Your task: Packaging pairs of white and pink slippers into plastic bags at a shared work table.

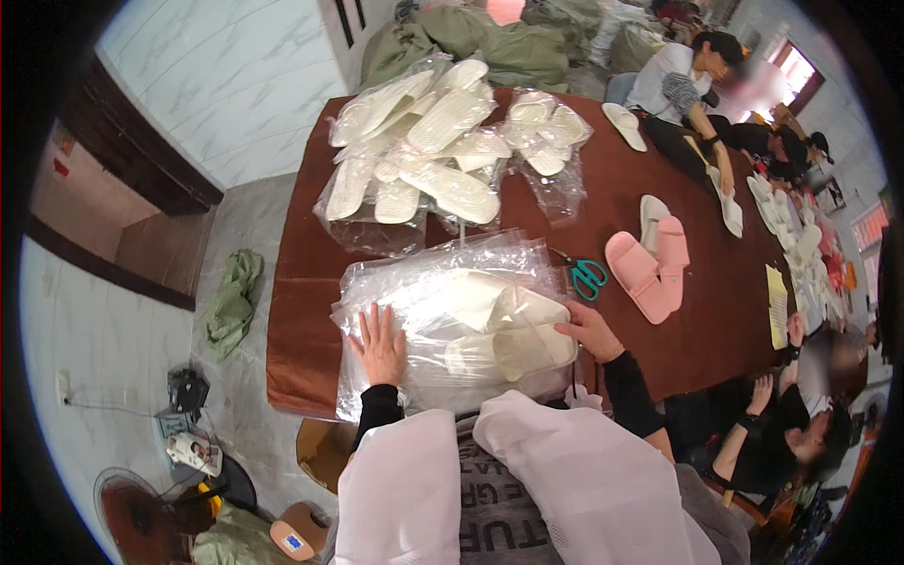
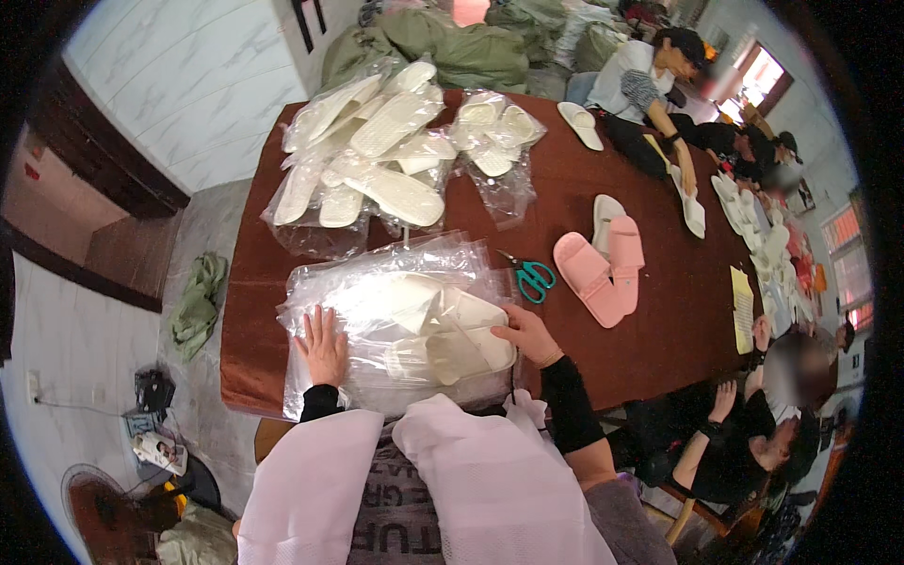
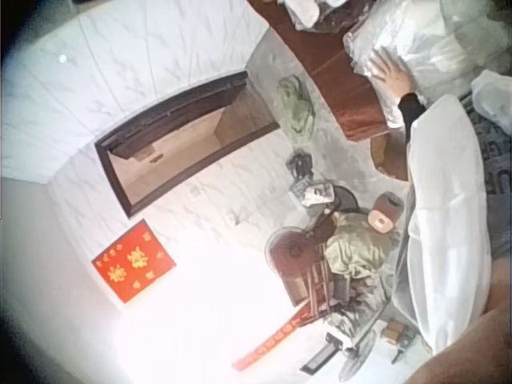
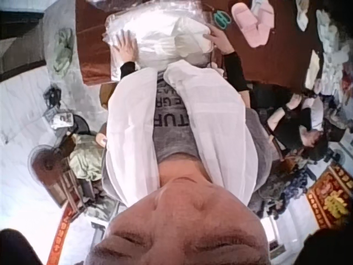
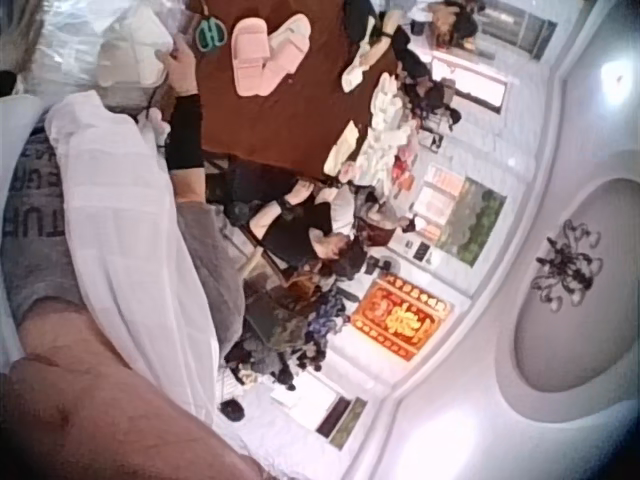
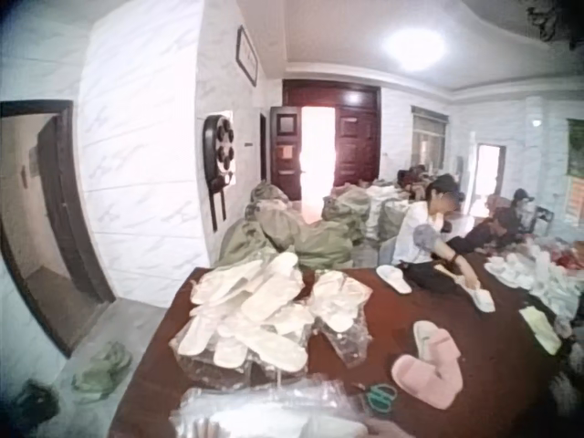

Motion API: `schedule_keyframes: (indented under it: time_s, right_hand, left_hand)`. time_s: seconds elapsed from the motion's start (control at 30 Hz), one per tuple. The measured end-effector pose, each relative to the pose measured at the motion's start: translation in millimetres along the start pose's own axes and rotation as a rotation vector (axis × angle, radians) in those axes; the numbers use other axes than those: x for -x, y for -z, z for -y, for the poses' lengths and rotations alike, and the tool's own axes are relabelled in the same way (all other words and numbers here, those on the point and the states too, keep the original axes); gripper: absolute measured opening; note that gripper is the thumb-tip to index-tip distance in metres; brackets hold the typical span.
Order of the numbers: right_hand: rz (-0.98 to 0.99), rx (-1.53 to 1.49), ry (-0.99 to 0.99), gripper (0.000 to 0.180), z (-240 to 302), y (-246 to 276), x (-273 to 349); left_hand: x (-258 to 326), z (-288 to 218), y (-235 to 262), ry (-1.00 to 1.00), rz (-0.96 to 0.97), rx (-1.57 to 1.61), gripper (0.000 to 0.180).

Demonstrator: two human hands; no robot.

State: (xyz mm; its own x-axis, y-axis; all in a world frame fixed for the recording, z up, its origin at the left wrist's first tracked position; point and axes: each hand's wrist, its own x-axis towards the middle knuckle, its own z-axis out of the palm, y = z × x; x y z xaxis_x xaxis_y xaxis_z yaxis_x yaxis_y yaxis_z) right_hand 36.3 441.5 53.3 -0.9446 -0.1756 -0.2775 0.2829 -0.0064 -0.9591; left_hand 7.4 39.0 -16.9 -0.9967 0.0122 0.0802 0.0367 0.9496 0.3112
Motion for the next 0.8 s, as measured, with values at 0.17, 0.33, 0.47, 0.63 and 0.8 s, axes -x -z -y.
schedule_keyframes:
  time_s: [0.17, 0.33, 0.47, 0.63, 0.8]
  right_hand:
    - [-0.159, 0.001, 0.112, 0.029, -4, -3, 3]
    - [-0.461, 0.534, 0.228, 0.026, 8, 7, 1]
    - [-0.505, 0.319, 0.242, 0.022, 5, 56, 16]
    - [-0.772, 0.364, 0.294, 0.02, 6, 138, 61]
    - [-0.893, -0.056, 0.438, 0.017, 94, 93, 76]
  left_hand:
    - [-2, -7, -4, -0.003, -0.019, -0.023, 0.058]
    - [2, -4, -7, -0.034, -0.068, -0.032, 0.059]
    - [0, -11, -6, -0.034, 0.023, -0.091, 0.058]
    - [4, 3, -12, -0.029, -0.051, -0.112, 0.06]
    - [6, 3, -11, 0.017, -0.062, -0.169, 0.062]
